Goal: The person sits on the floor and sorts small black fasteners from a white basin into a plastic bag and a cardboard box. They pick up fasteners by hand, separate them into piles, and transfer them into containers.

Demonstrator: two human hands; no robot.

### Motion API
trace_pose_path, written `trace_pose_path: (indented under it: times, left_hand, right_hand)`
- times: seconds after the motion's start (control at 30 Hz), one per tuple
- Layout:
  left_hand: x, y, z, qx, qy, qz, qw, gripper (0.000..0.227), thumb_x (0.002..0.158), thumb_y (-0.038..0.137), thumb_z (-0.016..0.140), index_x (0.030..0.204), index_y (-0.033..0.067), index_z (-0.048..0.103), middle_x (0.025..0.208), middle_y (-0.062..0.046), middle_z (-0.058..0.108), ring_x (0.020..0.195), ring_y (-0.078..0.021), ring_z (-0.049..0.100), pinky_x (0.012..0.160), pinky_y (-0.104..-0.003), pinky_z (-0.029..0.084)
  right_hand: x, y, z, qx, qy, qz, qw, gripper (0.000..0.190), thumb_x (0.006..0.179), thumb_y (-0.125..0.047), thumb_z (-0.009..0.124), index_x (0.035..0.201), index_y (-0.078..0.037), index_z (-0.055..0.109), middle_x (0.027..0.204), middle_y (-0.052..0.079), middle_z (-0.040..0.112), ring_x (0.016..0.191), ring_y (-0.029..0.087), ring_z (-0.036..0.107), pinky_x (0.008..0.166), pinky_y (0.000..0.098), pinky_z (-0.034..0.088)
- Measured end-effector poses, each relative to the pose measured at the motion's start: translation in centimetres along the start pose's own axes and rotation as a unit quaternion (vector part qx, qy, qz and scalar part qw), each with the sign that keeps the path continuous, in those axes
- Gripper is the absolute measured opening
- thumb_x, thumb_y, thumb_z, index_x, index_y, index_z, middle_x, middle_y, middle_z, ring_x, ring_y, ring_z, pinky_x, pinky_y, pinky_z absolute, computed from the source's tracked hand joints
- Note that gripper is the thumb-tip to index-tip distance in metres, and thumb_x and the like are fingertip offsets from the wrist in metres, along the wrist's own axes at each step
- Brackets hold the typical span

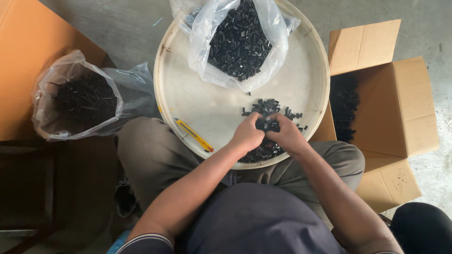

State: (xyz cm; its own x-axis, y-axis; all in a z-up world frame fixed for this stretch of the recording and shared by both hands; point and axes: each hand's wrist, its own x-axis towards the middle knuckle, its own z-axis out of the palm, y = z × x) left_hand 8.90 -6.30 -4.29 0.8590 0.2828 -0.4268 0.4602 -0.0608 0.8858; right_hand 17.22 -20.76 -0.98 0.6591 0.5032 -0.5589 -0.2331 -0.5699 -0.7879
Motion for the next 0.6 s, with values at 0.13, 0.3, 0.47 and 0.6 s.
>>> trace_pose_path:
  times: [0.13, 0.3, 0.47, 0.6]
  left_hand:
    - [3.0, 0.8, -2.6, 0.012, 0.031, 0.082, 0.996, 0.043, 0.073, 0.007, 0.063, 0.116, 0.0083, 0.066, 0.102, -0.019, 0.074, 0.098, -0.0343, 0.071, 0.086, -0.041, 0.054]
    - [9.1, 8.8, -10.3, -0.102, 0.041, 0.182, 0.977, 0.051, 0.064, 0.010, 0.070, 0.115, 0.0095, 0.066, 0.100, -0.008, 0.075, 0.064, -0.0202, 0.069, 0.054, -0.037, 0.057]
    - [5.2, 8.2, -11.3, 0.009, 0.203, 0.270, 0.941, 0.056, 0.079, 0.004, 0.069, 0.132, -0.0064, 0.056, 0.125, -0.024, 0.065, 0.119, -0.0340, 0.063, 0.103, -0.040, 0.049]
    - [0.5, 1.6, -7.7, -0.157, 0.114, 0.078, 0.978, 0.062, 0.078, 0.009, 0.065, 0.139, 0.0014, 0.053, 0.134, -0.016, 0.065, 0.130, -0.0281, 0.060, 0.109, -0.036, 0.046]
  right_hand:
    - [2.1, -4.5, -0.1, -0.018, -0.008, -0.041, 0.999, 0.038, 0.080, -0.004, 0.072, 0.116, 0.000, 0.060, 0.089, 0.009, 0.070, 0.073, 0.016, 0.067, 0.064, 0.0314, 0.056]
    - [7.1, -13.5, -0.9, 0.051, -0.002, -0.134, 0.990, 0.039, 0.087, -0.011, 0.078, 0.120, 0.001, 0.063, 0.102, 0.008, 0.072, 0.087, 0.016, 0.071, 0.075, 0.0330, 0.061]
    - [6.2, -10.4, -1.4, -0.207, 0.154, -0.411, 0.874, 0.044, 0.092, -0.005, 0.075, 0.134, -0.001, 0.061, 0.127, 0.015, 0.066, 0.109, 0.024, 0.071, 0.079, 0.0324, 0.063]
    - [4.5, -3.9, -1.3, -0.265, 0.191, -0.194, 0.925, 0.021, 0.102, -0.018, 0.068, 0.121, -0.010, 0.073, 0.130, 0.009, 0.073, 0.119, 0.021, 0.074, 0.105, 0.0364, 0.059]
